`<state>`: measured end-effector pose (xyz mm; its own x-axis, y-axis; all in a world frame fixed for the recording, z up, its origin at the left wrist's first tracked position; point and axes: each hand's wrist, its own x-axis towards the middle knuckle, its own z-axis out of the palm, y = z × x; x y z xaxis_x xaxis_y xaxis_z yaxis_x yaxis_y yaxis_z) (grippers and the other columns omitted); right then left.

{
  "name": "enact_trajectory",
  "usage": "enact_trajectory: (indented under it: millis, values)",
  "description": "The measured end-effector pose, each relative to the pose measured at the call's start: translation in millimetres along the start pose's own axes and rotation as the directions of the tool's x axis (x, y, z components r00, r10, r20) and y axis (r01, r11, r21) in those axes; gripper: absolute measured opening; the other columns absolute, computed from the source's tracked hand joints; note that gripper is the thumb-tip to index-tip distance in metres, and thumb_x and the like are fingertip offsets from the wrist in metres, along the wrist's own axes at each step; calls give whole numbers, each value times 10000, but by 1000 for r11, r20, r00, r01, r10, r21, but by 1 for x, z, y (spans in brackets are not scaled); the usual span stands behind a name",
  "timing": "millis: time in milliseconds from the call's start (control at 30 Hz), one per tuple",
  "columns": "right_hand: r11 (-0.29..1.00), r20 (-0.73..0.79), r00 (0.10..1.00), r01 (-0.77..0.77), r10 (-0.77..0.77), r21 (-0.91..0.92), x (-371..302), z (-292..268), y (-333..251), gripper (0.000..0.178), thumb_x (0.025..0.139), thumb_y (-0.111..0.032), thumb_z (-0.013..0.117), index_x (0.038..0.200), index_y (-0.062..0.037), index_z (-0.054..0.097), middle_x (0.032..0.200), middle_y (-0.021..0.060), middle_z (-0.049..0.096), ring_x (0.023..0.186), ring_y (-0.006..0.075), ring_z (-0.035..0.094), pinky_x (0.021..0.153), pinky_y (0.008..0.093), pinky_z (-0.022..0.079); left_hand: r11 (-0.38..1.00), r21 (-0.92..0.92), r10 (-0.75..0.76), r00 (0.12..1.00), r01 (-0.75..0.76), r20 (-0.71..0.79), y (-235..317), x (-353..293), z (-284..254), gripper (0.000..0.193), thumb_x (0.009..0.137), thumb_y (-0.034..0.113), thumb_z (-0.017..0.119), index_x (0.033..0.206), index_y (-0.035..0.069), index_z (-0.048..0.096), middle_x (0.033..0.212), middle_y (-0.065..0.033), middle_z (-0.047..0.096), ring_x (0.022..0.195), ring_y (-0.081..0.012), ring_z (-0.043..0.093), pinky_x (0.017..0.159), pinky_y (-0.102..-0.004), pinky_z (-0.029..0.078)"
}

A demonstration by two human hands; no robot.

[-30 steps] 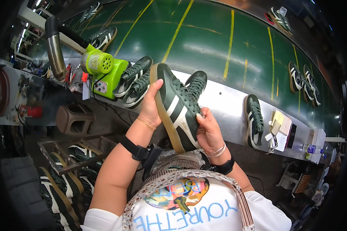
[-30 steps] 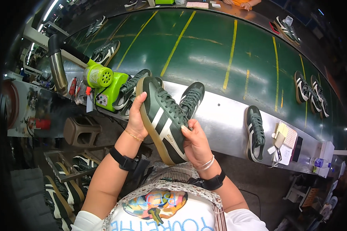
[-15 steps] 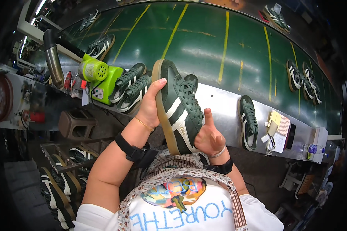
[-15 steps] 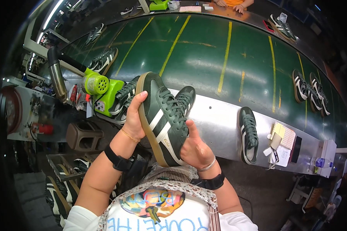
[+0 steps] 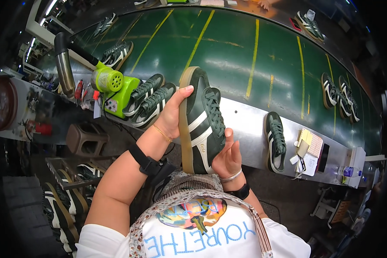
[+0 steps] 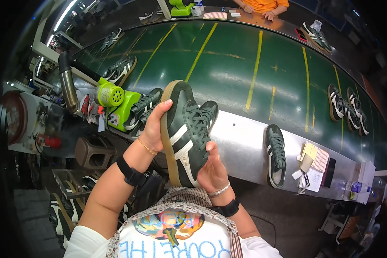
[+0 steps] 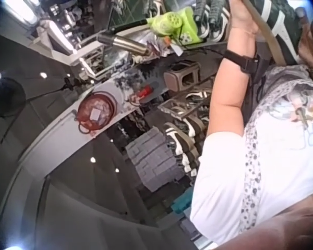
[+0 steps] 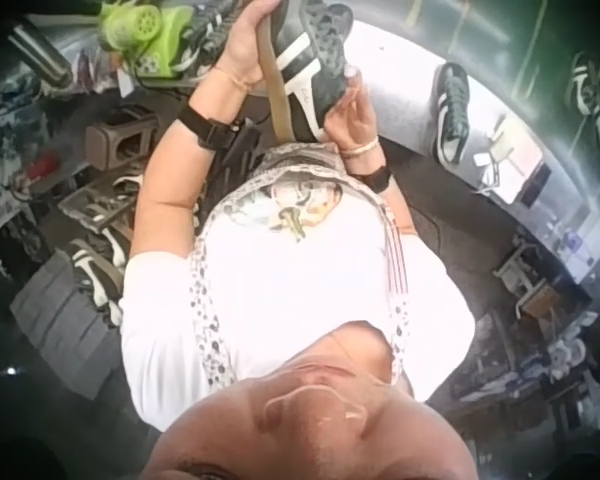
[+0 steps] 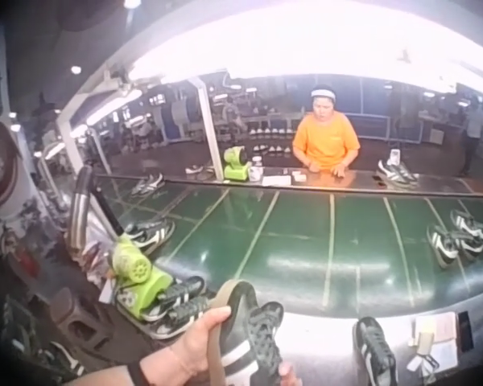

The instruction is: Inspect and organize pairs of green sneakers on a factory assembly line.

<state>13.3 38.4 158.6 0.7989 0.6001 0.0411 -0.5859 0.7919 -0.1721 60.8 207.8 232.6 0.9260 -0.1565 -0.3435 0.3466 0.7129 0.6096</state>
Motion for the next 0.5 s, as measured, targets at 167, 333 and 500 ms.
enact_trajectory:
  millis: [167,333,500]
  values:
    - [992,55,998,1,6,-129,2,-2,-3,344,842,-436,541,781,-138,380,1169,122,493,1144,279,434,957,433,363,1000,-8,4,1000,-4,-12,-5,4,-10,441,843,369,484,1088,5,521,997,-143,606,872,-236,609,803,-355,499]
    - [991,63,998,-7,15,-131,2,-8,-1,374,833,-475,531,772,-139,378,1141,126,515,1131,279,444,959,431,359,999,-41,-19,1000,18,-22,-4,8,-7,364,863,356,478,1010,36,571,922,-88,629,806,-181,612,751,-308,497]
    - [996,-2,996,-85,85,25,11,-14,-11,425,829,-545,483,876,-124,443,1157,136,512,1139,278,444,969,412,354,996,-79,-39,992,30,-117,-13,17,-33,410,866,395,481,1070,44,537,962,-101,614,848,-198,603,793,-331,487]
